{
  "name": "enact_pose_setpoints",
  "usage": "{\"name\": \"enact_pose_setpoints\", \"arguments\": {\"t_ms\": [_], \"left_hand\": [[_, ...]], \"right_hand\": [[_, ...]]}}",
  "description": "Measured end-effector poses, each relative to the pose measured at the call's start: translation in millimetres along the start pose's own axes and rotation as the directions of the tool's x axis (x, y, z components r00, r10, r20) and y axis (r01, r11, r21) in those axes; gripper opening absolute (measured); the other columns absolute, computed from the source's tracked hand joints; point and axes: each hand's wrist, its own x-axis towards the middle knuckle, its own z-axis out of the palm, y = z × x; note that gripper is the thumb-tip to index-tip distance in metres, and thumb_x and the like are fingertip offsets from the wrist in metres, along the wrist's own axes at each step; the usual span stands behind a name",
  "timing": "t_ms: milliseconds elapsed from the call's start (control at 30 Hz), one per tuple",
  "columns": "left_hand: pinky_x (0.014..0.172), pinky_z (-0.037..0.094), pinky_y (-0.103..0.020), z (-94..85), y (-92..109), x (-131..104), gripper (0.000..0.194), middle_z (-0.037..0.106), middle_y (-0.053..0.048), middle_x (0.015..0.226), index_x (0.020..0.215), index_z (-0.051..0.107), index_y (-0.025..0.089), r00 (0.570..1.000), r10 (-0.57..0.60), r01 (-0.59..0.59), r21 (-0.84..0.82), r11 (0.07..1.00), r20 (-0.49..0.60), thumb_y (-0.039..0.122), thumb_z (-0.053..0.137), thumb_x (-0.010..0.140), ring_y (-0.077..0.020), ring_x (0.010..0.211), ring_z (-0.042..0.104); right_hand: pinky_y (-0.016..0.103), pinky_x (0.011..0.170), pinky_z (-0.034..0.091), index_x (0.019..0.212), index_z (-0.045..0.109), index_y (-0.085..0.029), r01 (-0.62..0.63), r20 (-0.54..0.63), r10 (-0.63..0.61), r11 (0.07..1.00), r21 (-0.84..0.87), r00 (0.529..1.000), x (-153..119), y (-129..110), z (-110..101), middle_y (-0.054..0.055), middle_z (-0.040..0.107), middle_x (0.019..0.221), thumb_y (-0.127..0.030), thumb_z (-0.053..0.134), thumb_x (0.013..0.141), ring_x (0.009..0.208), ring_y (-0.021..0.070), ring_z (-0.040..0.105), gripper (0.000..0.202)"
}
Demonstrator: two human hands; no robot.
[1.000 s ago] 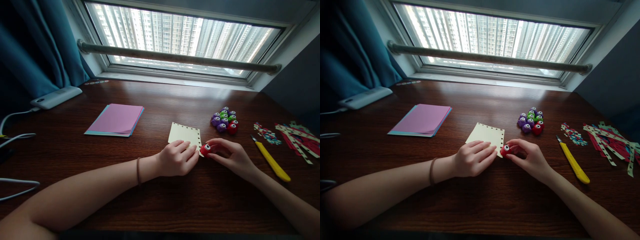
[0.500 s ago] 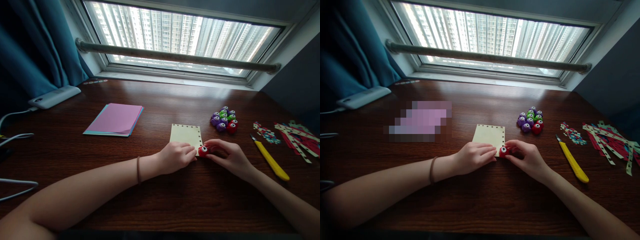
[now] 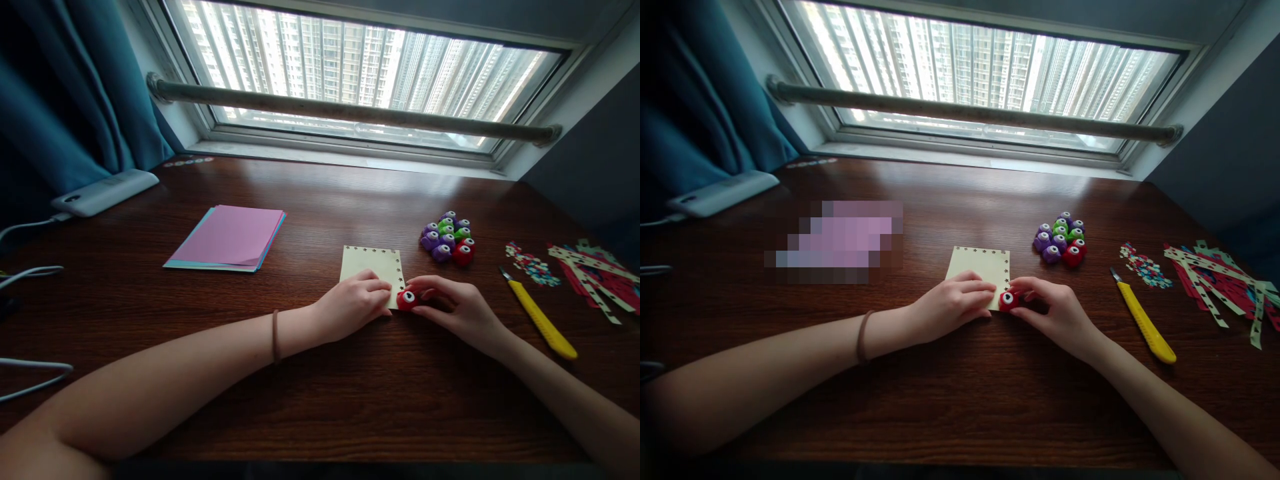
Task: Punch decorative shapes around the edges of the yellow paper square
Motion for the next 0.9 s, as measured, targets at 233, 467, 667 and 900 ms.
{"name": "enact_pose_setpoints", "arguments": {"t_ms": [233, 467, 667, 900], "left_hand": [[0.086, 0.045, -0.03, 0.3, 0, -1, 0.019, 0.061, -0.009, 0.103, 0.092, 0.06, 0.011, 1.0, -0.002, 0.002, 0.003, 1.0, 0.007, 0.026, 0.049, 0.089, -0.0201, 0.095, 0.05], [0.086, 0.045, -0.03, 0.3, 1, 0, 0.023, 0.061, -0.01, 0.102, 0.092, 0.06, 0.008, 1.0, 0.008, -0.008, 0.034, 0.999, -0.005, 0.027, 0.047, 0.09, -0.0204, 0.095, 0.051], [0.086, 0.046, -0.03, 1.4, 0, -1, 0.024, 0.062, -0.011, 0.102, 0.093, 0.06, 0.006, 0.998, 0.036, -0.034, 0.054, 0.998, -0.041, 0.028, 0.051, 0.088, -0.0206, 0.095, 0.051], [0.089, 0.045, -0.037, 3.7, -1, -5, 0.037, 0.058, -0.009, 0.116, 0.109, 0.056, 0.01, 0.978, 0.065, -0.031, 0.167, 0.985, -0.2, 0.039, 0.053, 0.085, -0.0235, 0.101, 0.046]], "right_hand": [[0.03, 0.079, 0.053, 0.109, 0.057, -0.021, 0.0, 0.009, 0.0, 1.0, -0.003, 1.0, 1, 0, 0, 0.003, 0.064, 0.102, -0.028, 0.064, 0.079, 0.089, 0.0184, 0.061, 0.031], [0.03, 0.079, 0.052, 0.11, 0.056, -0.021, 0.004, 0.013, -0.004, 1.0, -0.013, 1.0, 0, -1, -1, 0.003, 0.064, 0.103, -0.027, 0.063, 0.079, 0.089, 0.0184, 0.061, 0.032], [0.032, 0.08, 0.052, 0.112, 0.055, -0.02, 0.014, 0.014, -0.014, 1.0, 0.006, 1.0, 0, 0, -1, 0.005, 0.063, 0.105, -0.029, 0.066, 0.077, 0.091, 0.02, 0.06, 0.038], [0.028, 0.081, 0.049, 0.103, 0.06, -0.022, 0.033, -0.217, -0.008, 0.993, 0.112, 0.976, -5, -33, -9, 0.005, 0.06, 0.104, -0.025, 0.062, 0.082, 0.094, 0.019, 0.056, 0.022]]}}
